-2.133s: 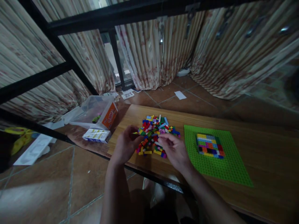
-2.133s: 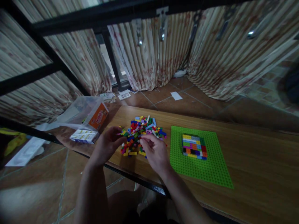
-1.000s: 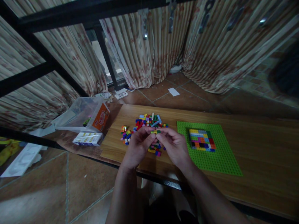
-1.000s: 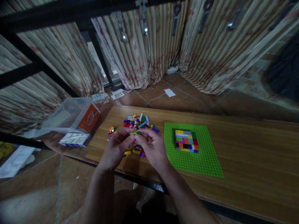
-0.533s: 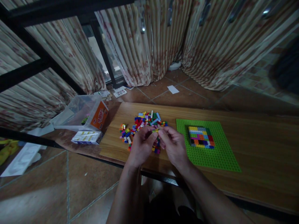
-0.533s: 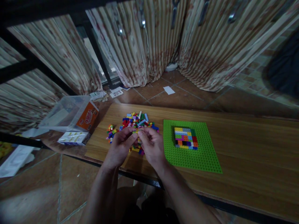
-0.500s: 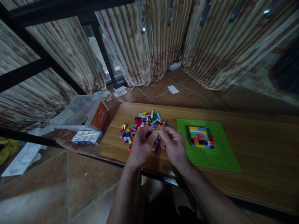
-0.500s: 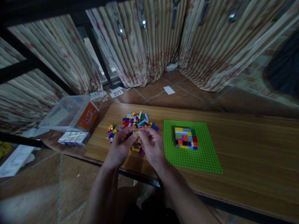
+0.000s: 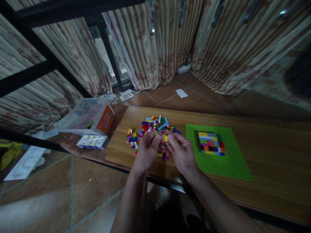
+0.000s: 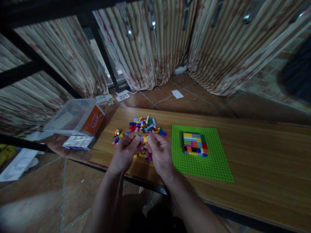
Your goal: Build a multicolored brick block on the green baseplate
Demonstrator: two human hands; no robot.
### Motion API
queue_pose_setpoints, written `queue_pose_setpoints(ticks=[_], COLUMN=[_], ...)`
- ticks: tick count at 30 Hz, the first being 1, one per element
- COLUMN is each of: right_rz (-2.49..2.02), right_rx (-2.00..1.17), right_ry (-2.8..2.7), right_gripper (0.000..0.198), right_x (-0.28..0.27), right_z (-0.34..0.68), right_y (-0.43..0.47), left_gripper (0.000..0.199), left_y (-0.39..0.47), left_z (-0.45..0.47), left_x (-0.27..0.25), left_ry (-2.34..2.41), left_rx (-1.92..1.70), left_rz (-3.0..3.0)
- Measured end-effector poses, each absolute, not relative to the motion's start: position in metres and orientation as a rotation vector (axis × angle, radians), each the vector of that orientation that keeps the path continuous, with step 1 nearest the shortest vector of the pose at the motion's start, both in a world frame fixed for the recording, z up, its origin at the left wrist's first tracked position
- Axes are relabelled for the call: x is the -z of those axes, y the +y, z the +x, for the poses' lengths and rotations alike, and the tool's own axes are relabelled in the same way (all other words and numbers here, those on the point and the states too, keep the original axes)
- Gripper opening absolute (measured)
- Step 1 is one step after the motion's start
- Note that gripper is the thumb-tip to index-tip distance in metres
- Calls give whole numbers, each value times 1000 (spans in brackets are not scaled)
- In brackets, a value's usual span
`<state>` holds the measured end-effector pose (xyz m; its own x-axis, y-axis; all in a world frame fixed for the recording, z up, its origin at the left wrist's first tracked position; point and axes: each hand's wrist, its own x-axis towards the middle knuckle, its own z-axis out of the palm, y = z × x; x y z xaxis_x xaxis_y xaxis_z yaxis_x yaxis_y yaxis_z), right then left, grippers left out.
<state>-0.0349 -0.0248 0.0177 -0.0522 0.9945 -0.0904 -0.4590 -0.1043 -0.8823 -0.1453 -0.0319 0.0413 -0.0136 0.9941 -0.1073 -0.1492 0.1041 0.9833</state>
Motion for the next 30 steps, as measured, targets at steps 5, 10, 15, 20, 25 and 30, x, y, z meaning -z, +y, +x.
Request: queue_pose_setpoints(ticks=[5, 10, 15, 20, 25, 30], right_rz=[-894, -817, -803, -878, -978, -1007], right_rx=[-1536, -1693, -1724, -1636, -1449, -1242], right_ry=[-724, -619, -599, -678, -917, -1155], right_gripper=[30, 26, 23, 27, 26, 20], right_x=[-18, -15, -14, -15, -17, -14], right_z=[-38, -34, -30, -31, -28, -23], right_y=[-23, -20, -18, -19, -18, -17], left_gripper=[21, 15, 16, 22, 17, 26], left_y=[-30, -26, -22, -21, -22, -24], left_z=[-142, -141, -146, -146, -142, -139], left_x=[-39, -37, -41, -43, -39, -40], left_ry=[1172, 1170, 1115, 1132, 1188, 1225], left_rx=[-1220, -1212, -1280, -1310, -1344, -1249], left_rz=[962, 761, 608, 478, 508, 569])
